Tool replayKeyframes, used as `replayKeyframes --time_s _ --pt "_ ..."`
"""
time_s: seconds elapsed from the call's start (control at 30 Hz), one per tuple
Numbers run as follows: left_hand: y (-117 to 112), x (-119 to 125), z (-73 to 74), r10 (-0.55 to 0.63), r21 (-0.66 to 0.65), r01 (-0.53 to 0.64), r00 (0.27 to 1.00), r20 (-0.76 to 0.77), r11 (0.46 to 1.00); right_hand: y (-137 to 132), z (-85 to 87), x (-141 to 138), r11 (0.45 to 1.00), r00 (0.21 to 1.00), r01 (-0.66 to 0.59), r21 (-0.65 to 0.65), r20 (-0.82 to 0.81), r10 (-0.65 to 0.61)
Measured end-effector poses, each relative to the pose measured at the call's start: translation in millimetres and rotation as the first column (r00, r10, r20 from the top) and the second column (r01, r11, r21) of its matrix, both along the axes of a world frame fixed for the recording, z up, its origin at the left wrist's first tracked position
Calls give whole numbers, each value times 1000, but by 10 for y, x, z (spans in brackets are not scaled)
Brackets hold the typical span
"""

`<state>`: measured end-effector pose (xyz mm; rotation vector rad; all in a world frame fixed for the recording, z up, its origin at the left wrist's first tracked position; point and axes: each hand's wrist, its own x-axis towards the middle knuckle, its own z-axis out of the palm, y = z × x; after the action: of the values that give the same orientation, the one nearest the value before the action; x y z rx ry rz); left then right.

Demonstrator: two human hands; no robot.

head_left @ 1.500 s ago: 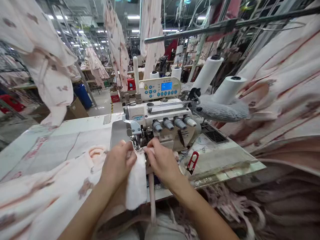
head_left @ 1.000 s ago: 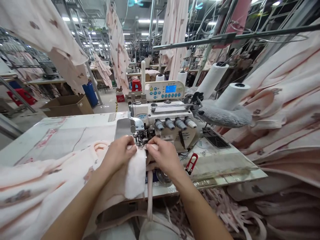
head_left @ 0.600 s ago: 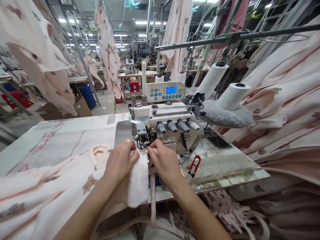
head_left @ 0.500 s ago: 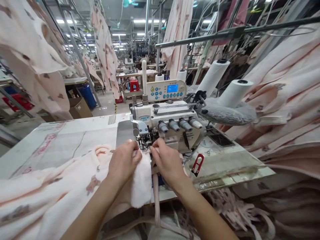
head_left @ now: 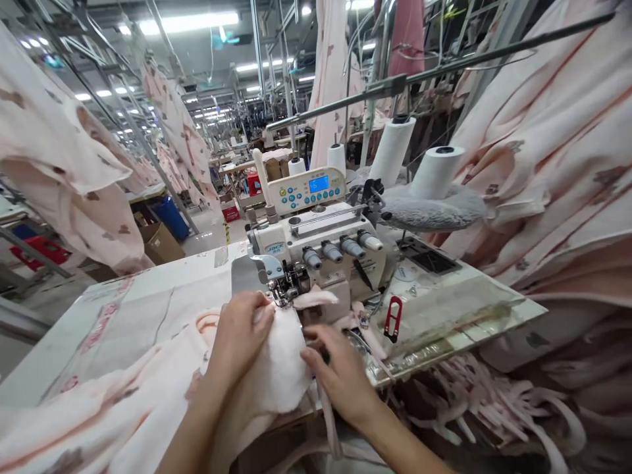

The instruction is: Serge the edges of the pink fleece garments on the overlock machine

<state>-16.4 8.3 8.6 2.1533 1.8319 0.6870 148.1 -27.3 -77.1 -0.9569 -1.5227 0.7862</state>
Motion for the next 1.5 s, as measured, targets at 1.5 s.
replayKeyframes --time_s 1.5 --pt "-949 80 -544 -204 671 377 924 -325 638 -377 143 115 993 992 -86 87 95 78"
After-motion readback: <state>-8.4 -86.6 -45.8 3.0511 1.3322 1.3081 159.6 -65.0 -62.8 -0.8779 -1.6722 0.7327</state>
